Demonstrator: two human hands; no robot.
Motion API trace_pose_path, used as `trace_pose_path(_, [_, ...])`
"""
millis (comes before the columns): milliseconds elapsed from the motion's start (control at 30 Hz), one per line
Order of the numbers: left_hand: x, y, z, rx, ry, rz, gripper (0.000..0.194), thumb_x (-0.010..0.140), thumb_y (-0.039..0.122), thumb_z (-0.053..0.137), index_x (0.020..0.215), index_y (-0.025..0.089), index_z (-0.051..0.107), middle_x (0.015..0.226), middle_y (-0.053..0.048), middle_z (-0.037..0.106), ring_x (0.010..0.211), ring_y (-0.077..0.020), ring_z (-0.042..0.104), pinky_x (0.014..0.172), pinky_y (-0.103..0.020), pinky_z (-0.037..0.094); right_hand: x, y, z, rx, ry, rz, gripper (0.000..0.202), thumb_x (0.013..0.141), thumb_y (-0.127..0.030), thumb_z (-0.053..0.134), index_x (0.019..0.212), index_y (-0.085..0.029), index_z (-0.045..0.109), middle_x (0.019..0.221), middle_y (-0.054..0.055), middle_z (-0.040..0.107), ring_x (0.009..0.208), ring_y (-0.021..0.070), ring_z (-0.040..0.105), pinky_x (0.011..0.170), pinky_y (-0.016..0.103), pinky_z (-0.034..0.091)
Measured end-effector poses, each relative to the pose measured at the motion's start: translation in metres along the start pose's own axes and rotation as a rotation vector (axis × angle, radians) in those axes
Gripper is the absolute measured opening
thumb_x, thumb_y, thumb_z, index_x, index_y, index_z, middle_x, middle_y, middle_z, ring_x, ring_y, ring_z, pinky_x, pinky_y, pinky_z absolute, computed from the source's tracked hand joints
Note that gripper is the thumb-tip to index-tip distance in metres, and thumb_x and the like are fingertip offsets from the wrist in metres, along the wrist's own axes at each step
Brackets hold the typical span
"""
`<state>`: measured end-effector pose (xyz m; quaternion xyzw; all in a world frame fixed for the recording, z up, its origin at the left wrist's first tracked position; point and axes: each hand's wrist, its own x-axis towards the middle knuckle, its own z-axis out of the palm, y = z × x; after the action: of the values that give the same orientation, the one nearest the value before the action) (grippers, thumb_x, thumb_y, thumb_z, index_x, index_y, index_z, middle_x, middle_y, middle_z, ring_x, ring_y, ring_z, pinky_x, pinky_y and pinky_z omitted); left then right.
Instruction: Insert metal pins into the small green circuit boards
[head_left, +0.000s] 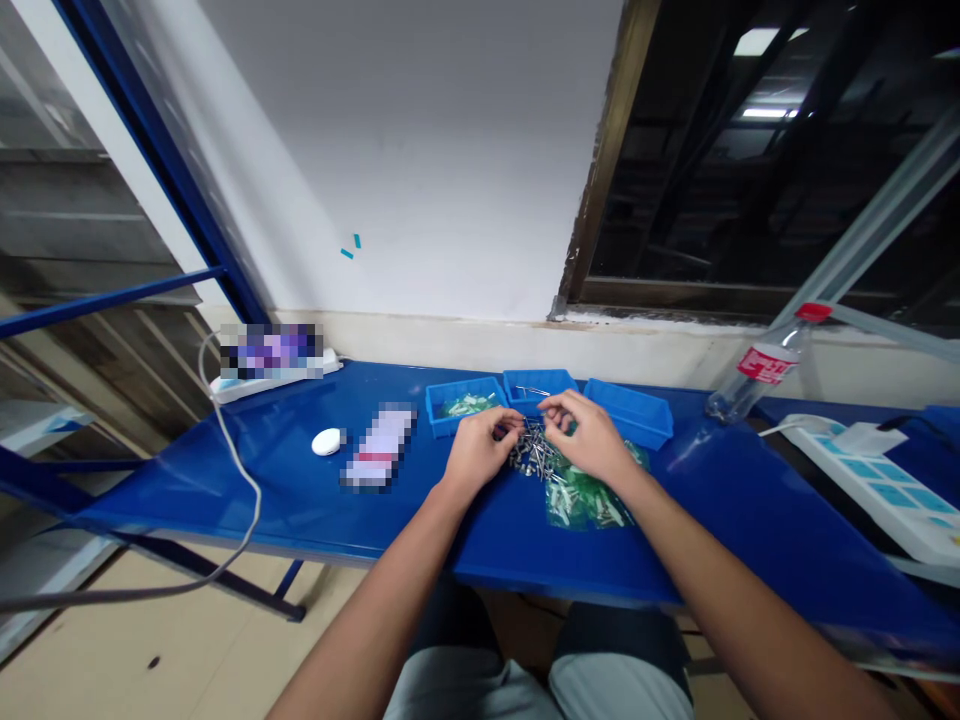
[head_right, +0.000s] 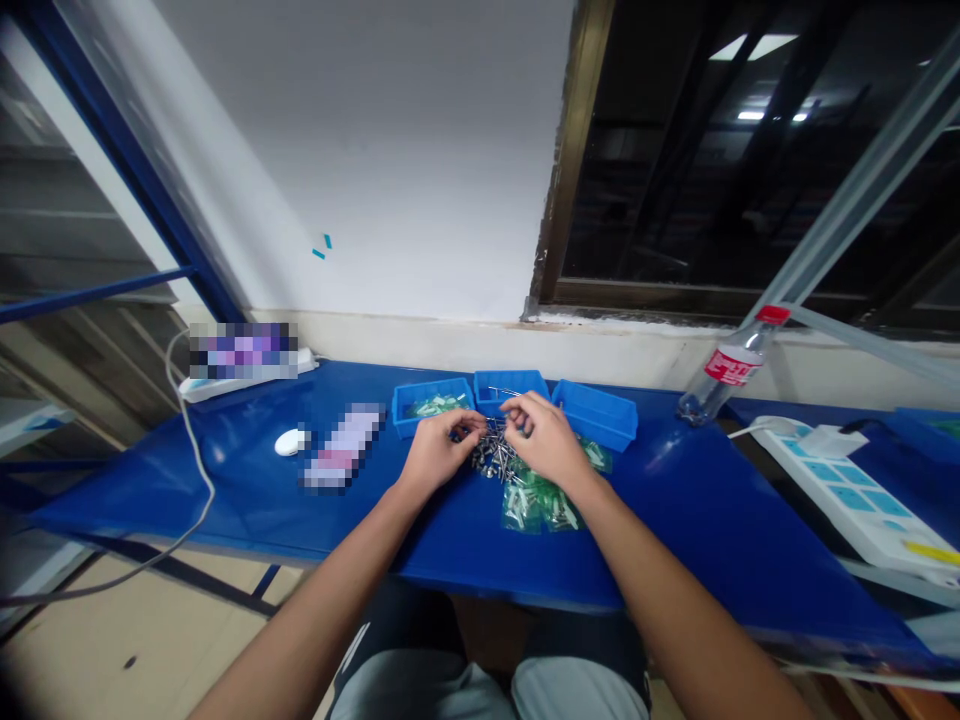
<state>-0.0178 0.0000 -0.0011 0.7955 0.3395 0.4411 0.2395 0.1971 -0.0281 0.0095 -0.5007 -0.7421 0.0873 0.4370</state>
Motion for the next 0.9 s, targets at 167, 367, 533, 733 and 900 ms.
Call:
trace_pose_path(167, [-0.001, 0.001, -0.002, 0.08, 0.069, -0.018, 0.014, 0.095, 0.021, 0.065, 0.104, 0.021, 0.076, 0.099, -0.003, 0.08, 0.085, -0.0176, 0.074, 0.075, -0.027, 0.057, 0.001, 0.039, -0.036, -0.443, 0.209, 0.153, 0.019, 0.088, -0.022, 0.058, 0.1, -0.019, 0.073, 0.095, 0.011, 0.073, 0.095, 0.0295, 0.066, 0.091, 0.043, 0.05])
trace_pose_path(367, [-0.002, 0.002, -0.006, 0.102, 0.068, -0.046, 0.014, 0.097, 0.021, 0.061, 0.1, 0.021, 0.076, 0.1, -0.003, 0.08, 0.086, -0.0176, 0.073, 0.076, -0.027, 0.055, -0.002, 0.063, -0.043, -0.493, 0.087, 0.231, 0.021, 0.094, -0.031, 0.055, 0.095, -0.021, 0.074, 0.093, 0.009, 0.079, 0.09, 0.029, 0.068, 0.091, 0.041, 0.048])
trace_pose_path(533, [-0.004, 0.004, -0.006, 0.122, 0.059, -0.049, 0.018, 0.1, 0.026, 0.057, 0.102, 0.021, 0.074, 0.101, -0.003, 0.079, 0.087, -0.0182, 0.072, 0.076, -0.028, 0.052, 0.0, 0.056, -0.042, -0.491, 0.178, 0.138, 0.018, 0.094, -0.029, 0.056, 0.091, -0.022, 0.072, 0.091, 0.008, 0.078, 0.092, 0.0293, 0.066, 0.092, 0.041, 0.048])
trace_pose_path(733, [-0.006, 0.006, -0.004, 0.161, 0.022, -0.066, 0.019, 0.102, 0.032, 0.054, 0.095, 0.022, 0.067, 0.084, -0.002, 0.072, 0.074, -0.0168, 0.064, 0.069, -0.028, 0.045, -0.001, 0.037, -0.034, -0.37, 0.189, -0.014, 0.017, 0.098, -0.03, 0.056, 0.093, -0.022, 0.07, 0.087, 0.006, 0.074, 0.089, 0.026, 0.066, 0.087, 0.038, 0.05])
trace_pose_path(900, [-0.007, 0.009, -0.006, 0.199, 0.059, -0.077, 0.033, 0.105, 0.037, 0.047, 0.077, 0.021, 0.053, 0.07, 0.0, 0.059, 0.065, -0.0155, 0.055, 0.063, -0.028, 0.036, -0.003, 0.032, -0.028, -0.34, 0.13, -0.029, 0.017, 0.099, -0.031, 0.057, 0.09, -0.023, 0.069, 0.082, 0.005, 0.071, 0.084, 0.0251, 0.065, 0.082, 0.038, 0.049])
